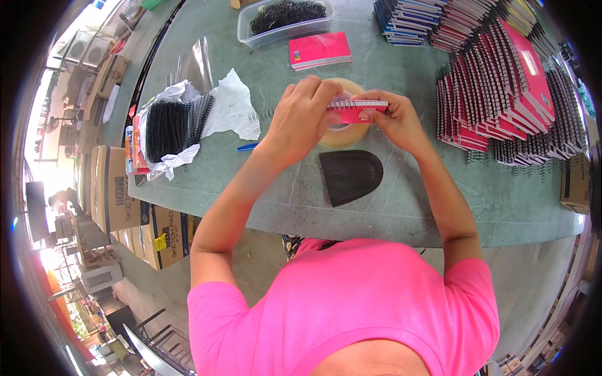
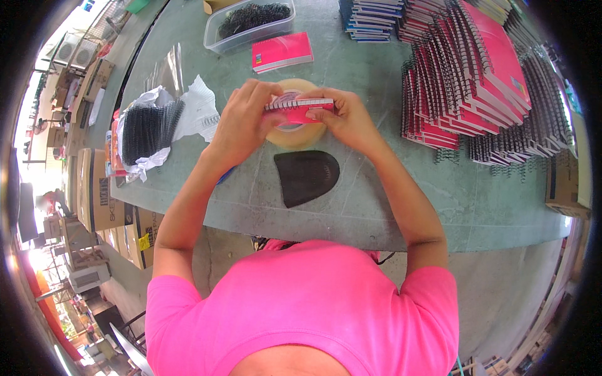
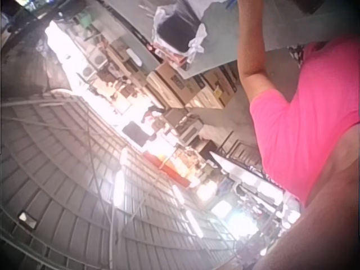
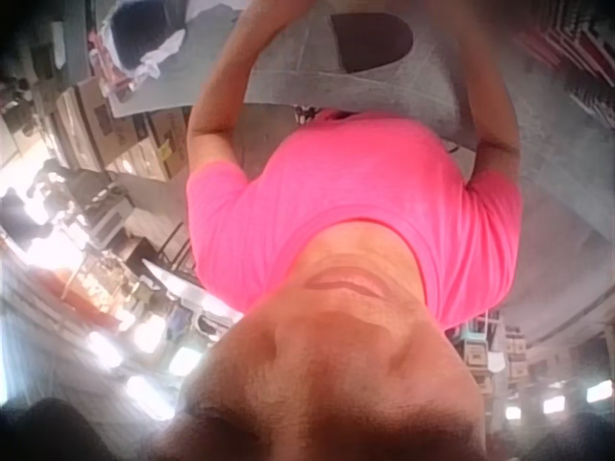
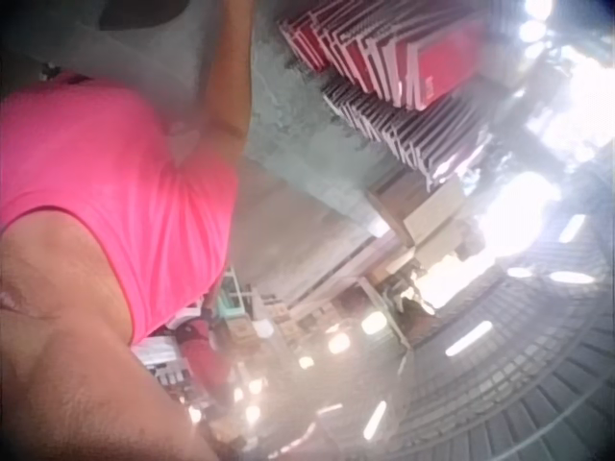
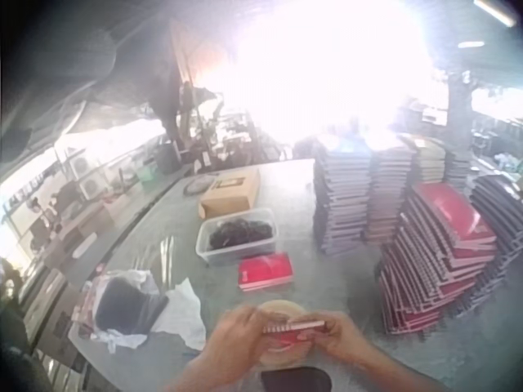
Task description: The person assembles spiral notebooks by inserting metal coils through the punched holes of the paper and covers, then using a pair of pliers to bend the ends of the wire.
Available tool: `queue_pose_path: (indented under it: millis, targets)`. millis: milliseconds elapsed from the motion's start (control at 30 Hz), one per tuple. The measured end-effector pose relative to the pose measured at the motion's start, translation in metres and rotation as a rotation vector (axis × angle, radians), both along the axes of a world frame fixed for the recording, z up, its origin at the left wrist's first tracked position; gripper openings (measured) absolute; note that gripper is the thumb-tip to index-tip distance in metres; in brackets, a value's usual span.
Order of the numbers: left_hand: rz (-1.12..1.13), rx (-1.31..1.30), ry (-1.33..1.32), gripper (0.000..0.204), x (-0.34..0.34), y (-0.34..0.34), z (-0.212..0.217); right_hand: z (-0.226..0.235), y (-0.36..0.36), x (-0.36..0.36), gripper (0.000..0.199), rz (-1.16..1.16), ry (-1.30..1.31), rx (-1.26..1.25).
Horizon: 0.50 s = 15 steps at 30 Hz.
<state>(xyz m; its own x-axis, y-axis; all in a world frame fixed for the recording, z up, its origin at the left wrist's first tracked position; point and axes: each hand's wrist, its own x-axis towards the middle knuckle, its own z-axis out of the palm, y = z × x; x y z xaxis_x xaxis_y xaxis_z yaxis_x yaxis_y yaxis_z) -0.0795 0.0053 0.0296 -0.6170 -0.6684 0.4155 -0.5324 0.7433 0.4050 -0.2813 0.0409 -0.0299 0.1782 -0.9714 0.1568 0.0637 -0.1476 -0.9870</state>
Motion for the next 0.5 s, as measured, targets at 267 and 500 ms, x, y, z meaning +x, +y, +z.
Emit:
queue_pose_path:
  millis: [267,500]
  targets:
    - [-0.038,-0.09,-0.052,0.018,0.0012,-0.0066,-0.0013,0.0032,0.0008,-0.0006,0.026,0.0,0.055,-0.014]
    - [-0.042,-0.177,0.018,0.022,-0.0012,-0.0092,-0.001,0.0072,0.0031,0.0019,0.029,0.003,0.02,-0.002]
